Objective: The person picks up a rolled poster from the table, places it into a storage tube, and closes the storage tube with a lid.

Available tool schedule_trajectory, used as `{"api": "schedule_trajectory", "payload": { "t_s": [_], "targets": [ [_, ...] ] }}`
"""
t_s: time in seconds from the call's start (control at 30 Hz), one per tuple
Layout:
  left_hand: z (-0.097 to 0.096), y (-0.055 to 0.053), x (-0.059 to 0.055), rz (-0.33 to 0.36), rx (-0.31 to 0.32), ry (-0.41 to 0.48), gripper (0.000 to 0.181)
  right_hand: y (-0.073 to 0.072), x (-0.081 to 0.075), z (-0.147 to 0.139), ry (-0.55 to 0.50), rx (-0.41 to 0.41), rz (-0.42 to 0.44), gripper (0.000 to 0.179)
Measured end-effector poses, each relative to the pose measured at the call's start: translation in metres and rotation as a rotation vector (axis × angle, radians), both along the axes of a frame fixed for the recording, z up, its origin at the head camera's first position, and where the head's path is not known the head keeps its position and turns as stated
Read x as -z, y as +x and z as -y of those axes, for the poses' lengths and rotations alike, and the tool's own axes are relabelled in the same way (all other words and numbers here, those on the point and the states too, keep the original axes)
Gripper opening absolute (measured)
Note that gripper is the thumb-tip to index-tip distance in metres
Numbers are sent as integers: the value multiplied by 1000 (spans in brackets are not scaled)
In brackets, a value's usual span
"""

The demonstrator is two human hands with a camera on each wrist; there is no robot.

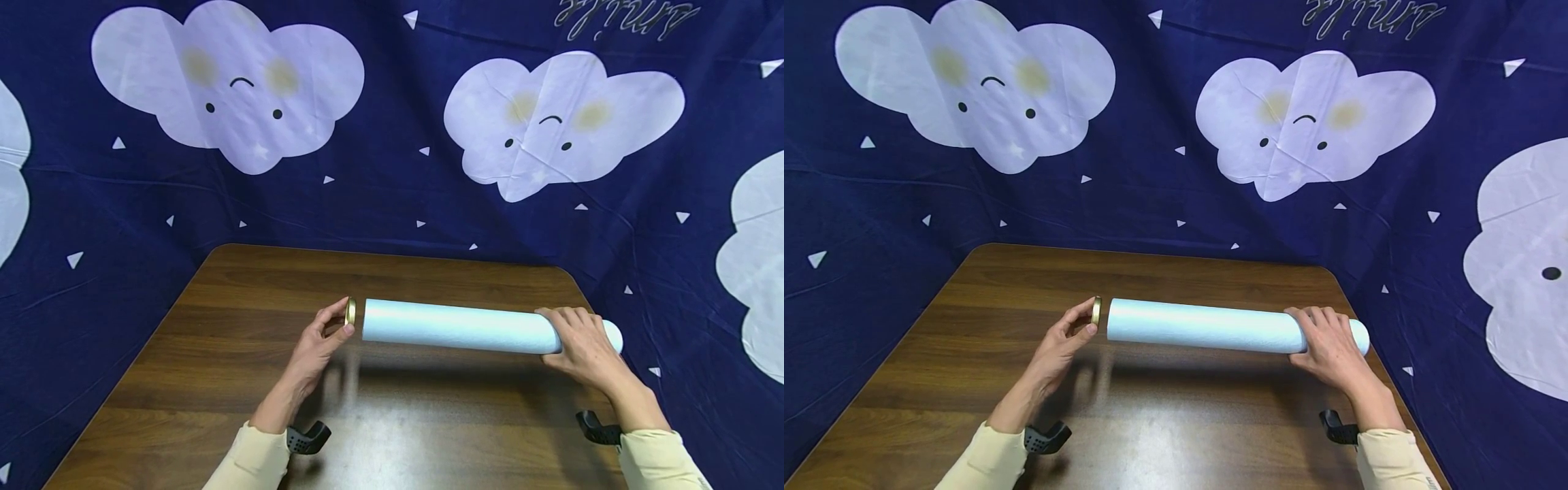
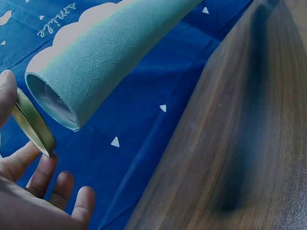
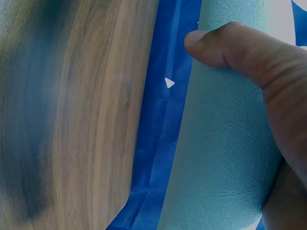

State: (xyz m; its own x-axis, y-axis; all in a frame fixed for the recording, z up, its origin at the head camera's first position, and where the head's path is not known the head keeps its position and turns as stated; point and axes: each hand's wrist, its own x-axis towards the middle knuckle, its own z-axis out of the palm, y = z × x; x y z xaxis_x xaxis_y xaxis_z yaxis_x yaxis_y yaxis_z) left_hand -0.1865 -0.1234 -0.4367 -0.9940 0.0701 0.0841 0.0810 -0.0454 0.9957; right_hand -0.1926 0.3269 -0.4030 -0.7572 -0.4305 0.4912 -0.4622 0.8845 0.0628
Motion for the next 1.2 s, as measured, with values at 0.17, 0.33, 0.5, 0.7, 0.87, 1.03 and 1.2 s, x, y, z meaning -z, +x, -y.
{"api": "schedule_trajectory", "payload": {
  "t_s": [0.17,0.33,0.5,0.7,0.87,1.03,1.2],
  "targets": [
    [-3,0,1,-1,13,11,53,-1,0,1,1,0,1,77],
    [-7,-1,3,-7,25,30,54,-2,0,2,1,-6,-4,77],
    [-9,-1,4,8,46,54,53,-3,0,2,-1,-12,-10,77],
    [-10,0,4,13,57,59,53,-4,1,1,-2,-17,-10,77],
    [-11,-1,5,19,68,50,53,-4,2,1,-3,-24,-9,76],
    [-11,-1,6,28,76,52,53,-4,3,1,2,-27,-11,77],
    [-11,-1,6,41,90,70,53,-5,3,2,11,-32,-12,78]
  ]
}}
